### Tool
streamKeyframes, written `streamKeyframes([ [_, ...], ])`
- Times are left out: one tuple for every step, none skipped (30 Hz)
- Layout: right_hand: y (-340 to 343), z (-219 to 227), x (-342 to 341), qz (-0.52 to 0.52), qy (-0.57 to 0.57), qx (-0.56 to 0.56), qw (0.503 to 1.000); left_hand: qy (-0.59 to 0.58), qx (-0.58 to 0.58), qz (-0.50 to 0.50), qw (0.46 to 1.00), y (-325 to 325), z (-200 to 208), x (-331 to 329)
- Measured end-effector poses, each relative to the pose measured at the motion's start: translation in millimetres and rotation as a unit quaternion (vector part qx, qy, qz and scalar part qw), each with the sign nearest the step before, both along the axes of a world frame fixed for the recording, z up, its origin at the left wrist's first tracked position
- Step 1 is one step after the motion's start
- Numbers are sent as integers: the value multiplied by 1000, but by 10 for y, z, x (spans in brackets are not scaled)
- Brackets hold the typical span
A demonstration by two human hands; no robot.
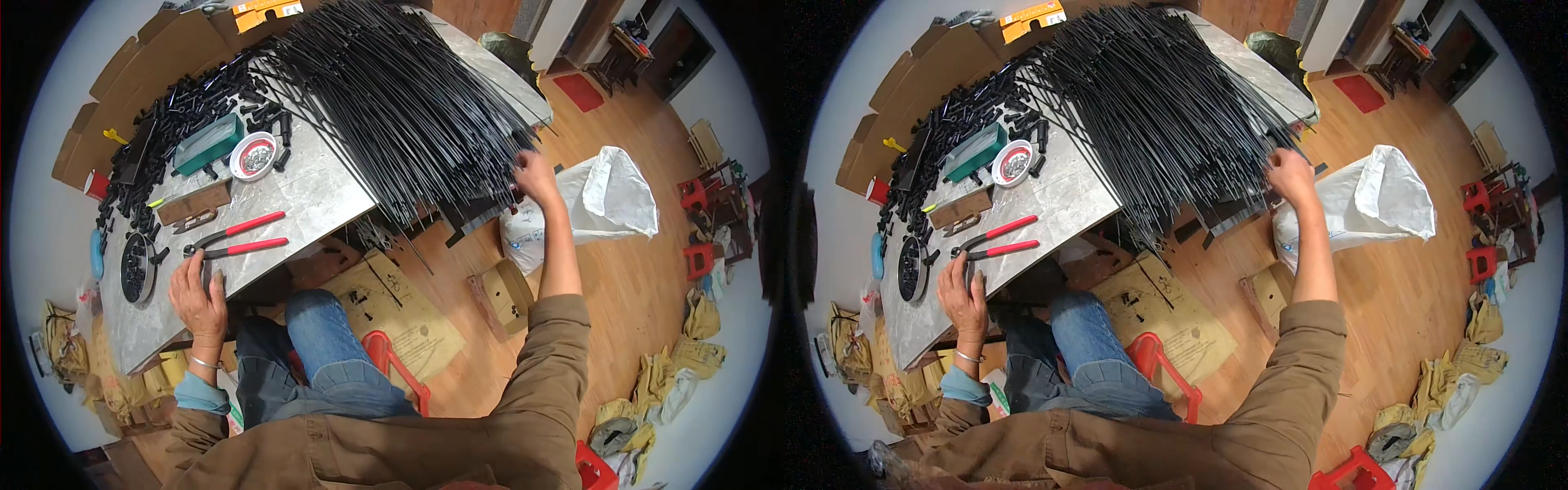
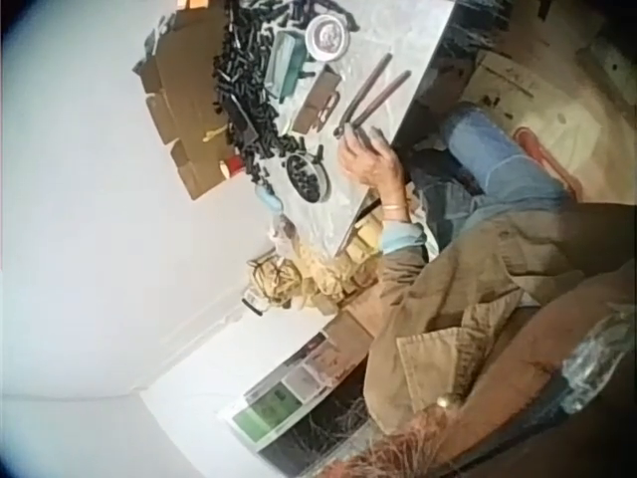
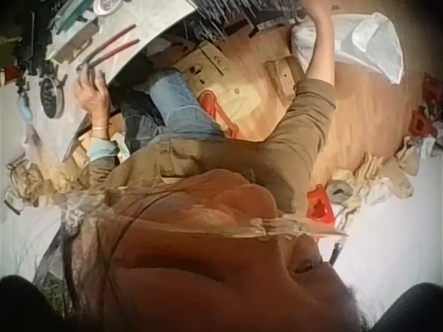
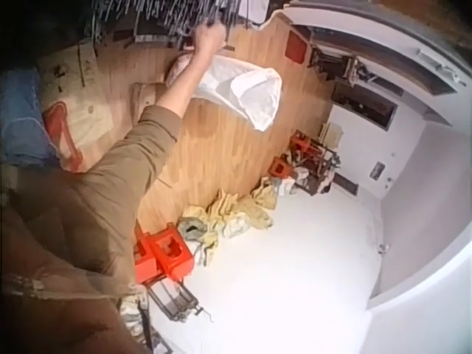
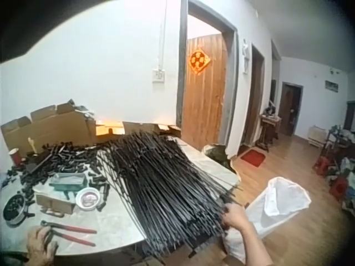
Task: Assembling components by inserting black rods into a plastic hub and using pliers to manipulate parts.
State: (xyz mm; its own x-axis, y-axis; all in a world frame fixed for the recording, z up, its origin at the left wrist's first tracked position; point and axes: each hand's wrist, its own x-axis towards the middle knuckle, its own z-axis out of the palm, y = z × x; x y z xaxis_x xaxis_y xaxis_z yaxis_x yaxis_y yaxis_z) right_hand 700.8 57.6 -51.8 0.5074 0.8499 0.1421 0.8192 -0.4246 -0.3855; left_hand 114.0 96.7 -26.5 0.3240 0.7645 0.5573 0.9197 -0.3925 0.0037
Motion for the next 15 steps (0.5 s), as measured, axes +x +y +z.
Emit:
streamKeyframes([
  [-44, 29, 30, -1, 1, -2, 1000, 1, 1, 0, 1000, -3, -1, 5],
  [-96, 47, 72, -3, 111, 61, 992, 1, 1, -1, 1000, -7, -1, 10],
  [-163, 123, 104, -5, 215, 126, 968, -3, 2, -3, 1000, -13, 1, 10],
  [-272, 190, 103, -13, 211, 155, 965, -3, 1, -3, 1000, -19, 2, 4],
  [-385, 208, 98, -14, 207, 155, 966, -3, -1, -2, 1000, -27, 2, -3],
  [-496, 241, 95, -46, 296, 212, 930, -8, 0, -4, 1000, -28, 10, -7],
  [-611, 261, 108, -77, 380, 266, 883, -5, 0, -2, 1000, -33, 6, -12],
  [-745, 281, 164, -88, 393, 276, 873, -2, 0, -1, 1000, -42, 1, -19],
  [-841, 336, 138, -89, 390, 277, 874, -5, 0, -3, 1000, -46, 3, -22],
  [-953, 413, 103, -97, 401, 323, 852, -7, 6, -2, 1000, -55, 4, -29],
  [-1072, 463, 67, -106, 411, 368, 827, -9, 12, -1, 1000, -67, 5, -42],
  [-1198, 514, 65, -105, 413, 399, 812, -15, 13, -5, 1000, -62, 8, -40],
  [-1330, 552, 36, -110, 406, 401, 814, -20, 11, -12, 1000, -56, 1, -60],
  [-1470, 589, -9, -93, 430, 440, 783, -38, 6, -17, 999, -49, -11, -89],
  [-1628, 638, -30, -79, 449, 481, 749, -57, 1, -28, 998, -23, -5, -71],
])
